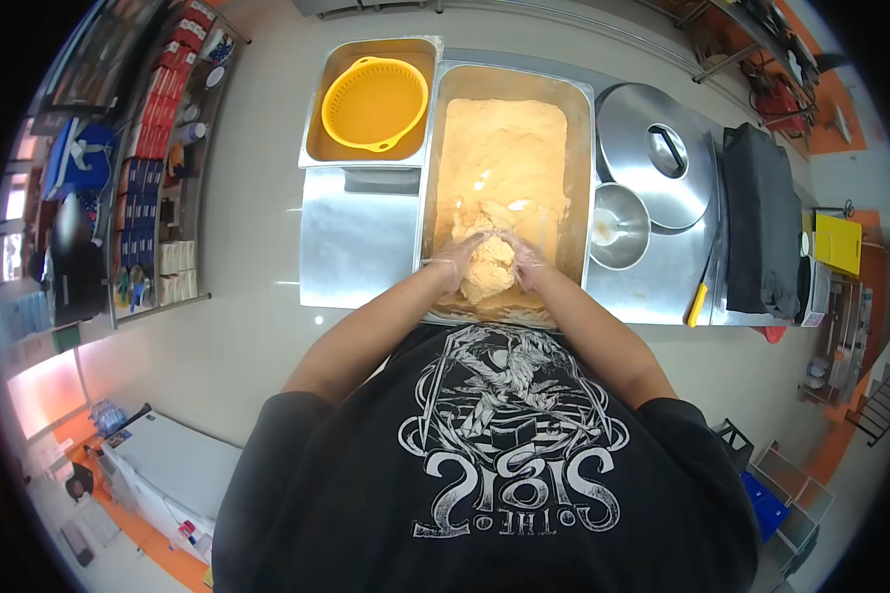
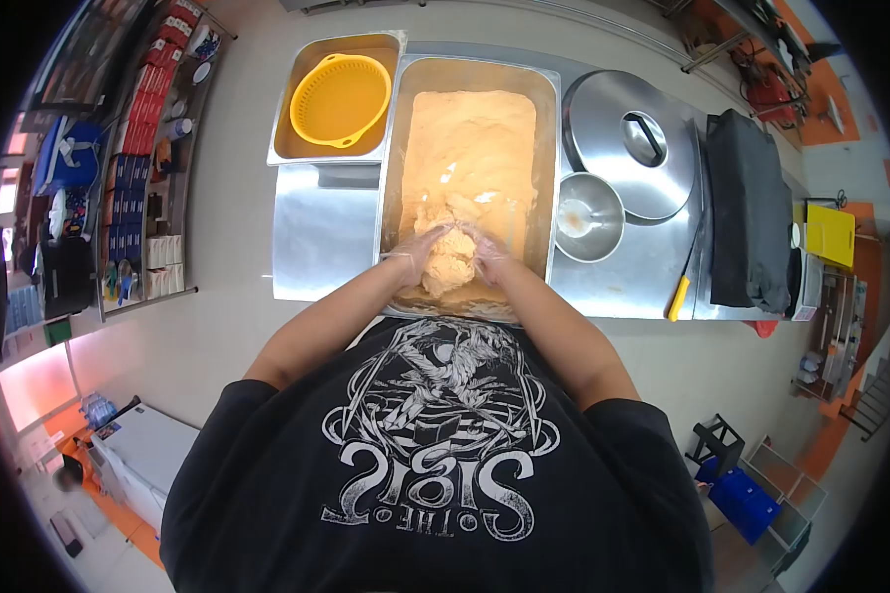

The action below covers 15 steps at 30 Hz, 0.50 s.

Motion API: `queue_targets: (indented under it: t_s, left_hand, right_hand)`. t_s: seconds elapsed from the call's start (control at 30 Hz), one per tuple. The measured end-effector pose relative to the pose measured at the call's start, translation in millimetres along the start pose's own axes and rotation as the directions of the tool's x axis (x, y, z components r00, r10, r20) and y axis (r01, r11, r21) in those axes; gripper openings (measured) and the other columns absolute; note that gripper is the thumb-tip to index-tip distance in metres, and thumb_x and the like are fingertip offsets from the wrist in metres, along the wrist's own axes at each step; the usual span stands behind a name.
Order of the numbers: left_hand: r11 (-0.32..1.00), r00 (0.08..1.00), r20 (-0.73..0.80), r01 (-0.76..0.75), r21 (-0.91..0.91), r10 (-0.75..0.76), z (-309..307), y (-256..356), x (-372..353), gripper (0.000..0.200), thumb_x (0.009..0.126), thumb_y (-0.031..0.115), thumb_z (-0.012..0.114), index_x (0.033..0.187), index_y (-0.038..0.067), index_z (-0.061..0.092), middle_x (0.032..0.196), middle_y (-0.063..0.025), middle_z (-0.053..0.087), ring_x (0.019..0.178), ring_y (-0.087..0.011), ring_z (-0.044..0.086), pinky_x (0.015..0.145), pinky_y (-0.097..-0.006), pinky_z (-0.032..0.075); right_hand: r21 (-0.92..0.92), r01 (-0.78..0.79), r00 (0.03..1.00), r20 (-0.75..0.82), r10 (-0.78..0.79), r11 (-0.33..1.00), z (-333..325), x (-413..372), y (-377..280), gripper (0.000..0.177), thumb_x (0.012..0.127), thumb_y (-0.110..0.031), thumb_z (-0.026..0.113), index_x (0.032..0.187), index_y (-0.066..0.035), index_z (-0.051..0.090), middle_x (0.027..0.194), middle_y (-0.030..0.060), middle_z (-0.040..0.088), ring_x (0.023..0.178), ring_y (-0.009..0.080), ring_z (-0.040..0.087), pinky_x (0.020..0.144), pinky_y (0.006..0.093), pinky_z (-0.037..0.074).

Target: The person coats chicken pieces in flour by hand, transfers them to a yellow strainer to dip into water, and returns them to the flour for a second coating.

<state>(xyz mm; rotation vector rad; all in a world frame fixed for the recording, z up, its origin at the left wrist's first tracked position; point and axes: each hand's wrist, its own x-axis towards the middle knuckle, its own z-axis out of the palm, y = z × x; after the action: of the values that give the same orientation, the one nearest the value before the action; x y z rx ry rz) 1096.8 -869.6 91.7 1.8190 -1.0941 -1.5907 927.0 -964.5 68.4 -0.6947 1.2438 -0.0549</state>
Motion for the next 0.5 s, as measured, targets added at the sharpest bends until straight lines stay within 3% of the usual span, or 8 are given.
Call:
queue_targets:
  t_s: [0.07,0.17,0.27,0.3,0.33,0.37,0.47,0.5]
  left_hand:
    - [0.508,0.91,0.088,0.304,-0.806,-0.405,8,24,1,0.069,0.092,0.044,0.065,0.144,0.003,0.044,0.138,-0.0165,0.056,0.125,-0.0287,0.055,0.103,-0.0383,0.046]
    - [0.572,0.873,-0.063,0.261,-0.778,-0.484,2,54,-13,0.065,0.09,0.033,0.07,0.141,0.001,0.046,0.132,-0.0179,0.06,0.116,-0.0279,0.062,0.1,-0.0384,0.049]
    - [0.697,0.968,-0.153,0.032,-0.717,-0.202,-6,47,-4,0.063,0.085,0.028,0.076,0.136,-0.001,0.051,0.128,-0.0188,0.063,0.11,-0.0284,0.065,0.098,-0.0388,0.049]
    - [0.699,0.967,-0.153,0.032,-0.715,-0.201,-5,39,0,0.063,0.085,0.028,0.076,0.136,-0.001,0.051,0.128,-0.0188,0.063,0.11,-0.0284,0.065,0.098,-0.0388,0.049]
    - [0.927,0.928,-0.332,0.032,-0.375,-0.166,-1,26,6,0.062,0.084,0.029,0.076,0.133,-0.001,0.054,0.125,-0.0194,0.065,0.109,-0.0293,0.065,0.097,-0.0383,0.05]
    - [0.996,0.877,-0.476,0.079,0.028,-0.056,0,21,11,0.06,0.082,0.03,0.077,0.13,-0.001,0.057,0.122,-0.02,0.066,0.109,-0.0301,0.066,0.096,-0.0378,0.05]
    - [0.95,0.876,-0.479,0.099,0.295,0.057,-10,57,-15,0.051,0.078,0.026,0.077,0.119,0.0,0.063,0.109,-0.023,0.068,0.105,-0.0361,0.065,0.094,-0.0402,0.051]
    - [0.907,0.86,-0.495,0.104,0.407,0.123,-10,62,-18,0.048,0.077,0.025,0.076,0.117,0.0,0.064,0.106,-0.024,0.068,0.104,-0.0379,0.065,0.093,-0.0414,0.051]
  right_hand:
    - [0.108,-0.082,0.996,-0.019,0.085,0.991,-1,7,-10,0.047,0.096,-0.042,0.057,0.134,-0.016,0.059,0.142,0.0104,0.053,0.106,0.0208,0.062,0.093,0.0368,0.046]
    - [0.318,-0.008,0.995,0.097,-0.025,0.948,-7,-6,-18,0.052,0.091,-0.042,0.063,0.13,-0.007,0.061,0.132,0.0152,0.061,0.103,0.0227,0.064,0.091,0.0371,0.047]
    - [-0.342,0.139,0.978,-0.099,-0.183,0.929,-17,-50,-50,0.061,0.088,-0.043,0.066,0.127,0.003,0.059,0.12,0.0184,0.066,0.104,0.0261,0.063,0.09,0.0388,0.049]
    - [-0.679,0.198,0.961,-0.006,-0.275,0.707,-32,-36,-44,0.059,0.089,-0.042,0.064,0.125,0.004,0.059,0.117,0.0204,0.067,0.105,0.0289,0.064,0.091,0.0397,0.05]
    - [-0.9,0.237,0.939,0.115,-0.323,0.367,-40,-27,-41,0.057,0.091,-0.041,0.062,0.123,0.005,0.06,0.113,0.0225,0.067,0.105,0.0316,0.064,0.091,0.0406,0.05]
    - [-0.898,0.239,0.937,0.114,-0.329,0.37,-31,-42,-52,0.057,0.091,-0.041,0.062,0.123,0.005,0.06,0.113,0.0225,0.067,0.105,0.0316,0.064,0.091,0.0406,0.05]
    - [-0.958,0.001,0.912,-0.117,-0.392,0.288,-7,-90,-82,0.051,0.095,-0.037,0.055,0.121,0.006,0.061,0.113,0.0237,0.068,0.104,0.0363,0.065,0.093,0.0406,0.05]
    - [-0.962,0.256,0.864,0.187,-0.468,0.089,-13,-84,-80,0.052,0.095,-0.038,0.055,0.12,0.006,0.062,0.112,0.0255,0.067,0.106,0.037,0.065,0.094,0.0419,0.049]
